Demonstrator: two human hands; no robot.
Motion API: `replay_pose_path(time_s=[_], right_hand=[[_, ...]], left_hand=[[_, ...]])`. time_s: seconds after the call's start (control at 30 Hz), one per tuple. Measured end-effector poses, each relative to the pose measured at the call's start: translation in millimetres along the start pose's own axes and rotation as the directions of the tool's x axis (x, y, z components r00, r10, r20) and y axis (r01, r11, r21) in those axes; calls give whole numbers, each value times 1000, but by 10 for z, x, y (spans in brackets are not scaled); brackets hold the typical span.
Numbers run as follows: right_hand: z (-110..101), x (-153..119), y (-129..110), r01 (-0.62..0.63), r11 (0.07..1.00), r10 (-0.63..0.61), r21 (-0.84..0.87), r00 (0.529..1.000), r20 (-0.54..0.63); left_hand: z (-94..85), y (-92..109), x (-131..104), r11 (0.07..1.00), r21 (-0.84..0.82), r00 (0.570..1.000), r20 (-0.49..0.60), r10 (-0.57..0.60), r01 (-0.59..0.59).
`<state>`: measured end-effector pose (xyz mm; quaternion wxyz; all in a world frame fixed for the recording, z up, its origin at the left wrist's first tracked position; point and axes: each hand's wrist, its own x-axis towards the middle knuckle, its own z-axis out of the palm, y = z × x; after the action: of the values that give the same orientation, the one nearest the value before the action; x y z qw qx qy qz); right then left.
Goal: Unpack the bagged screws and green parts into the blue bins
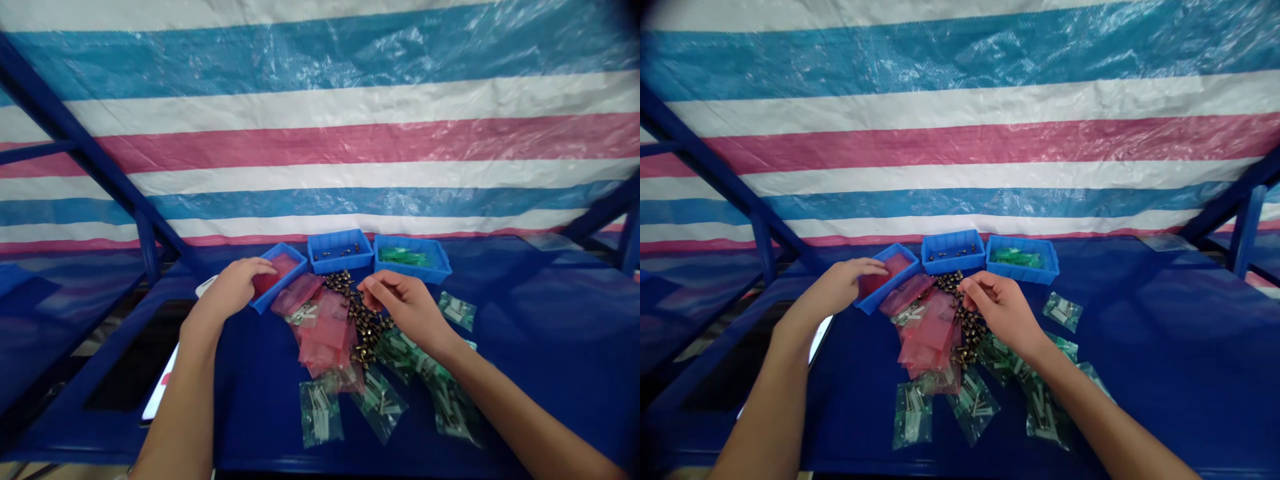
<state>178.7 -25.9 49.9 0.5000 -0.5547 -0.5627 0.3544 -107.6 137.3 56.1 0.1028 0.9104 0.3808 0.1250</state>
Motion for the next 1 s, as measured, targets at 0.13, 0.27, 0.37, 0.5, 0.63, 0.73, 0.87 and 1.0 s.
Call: replay_pose_path(time_s=[0.13, 0.27, 0.37, 0.5, 0.63, 0.73, 0.87, 1.0], right_hand=[[-4, -4, 9, 11, 999, -12, -50, 1000, -10], [-15, -4, 5, 30, 995, -32, -95, 999, -16], [-54, 21, 26, 62, 975, -57, -214, 998, 29], [-181, 82, 111, 236, 838, -134, -491, 963, 234], [-269, 111, 210, 385, 685, -164, -618, 909, 384], [-208, 92, 250, 438, 643, -170, -628, 881, 441], [-78, 51, 270, 429, 588, -150, -686, 891, 429], [-61, 36, 270, 437, 528, -138, -728, 890, 434]], left_hand=[[157, 92, 95, 998, 62, 998, -68, -5, 9], [246, 231, 123, 995, 83, 993, -105, -53, 62], [264, 299, 99, 995, 81, 988, -146, -53, 66], [281, 397, 87, 985, 167, 975, -220, 7, 30], [305, 573, 90, 976, 216, 936, -334, 111, -38], [337, 698, 89, 973, 194, 908, -370, 194, -129], [386, 749, 93, 965, 152, 891, -373, 257, -215], [403, 724, 95, 972, 135, 889, -394, 233, -195]])
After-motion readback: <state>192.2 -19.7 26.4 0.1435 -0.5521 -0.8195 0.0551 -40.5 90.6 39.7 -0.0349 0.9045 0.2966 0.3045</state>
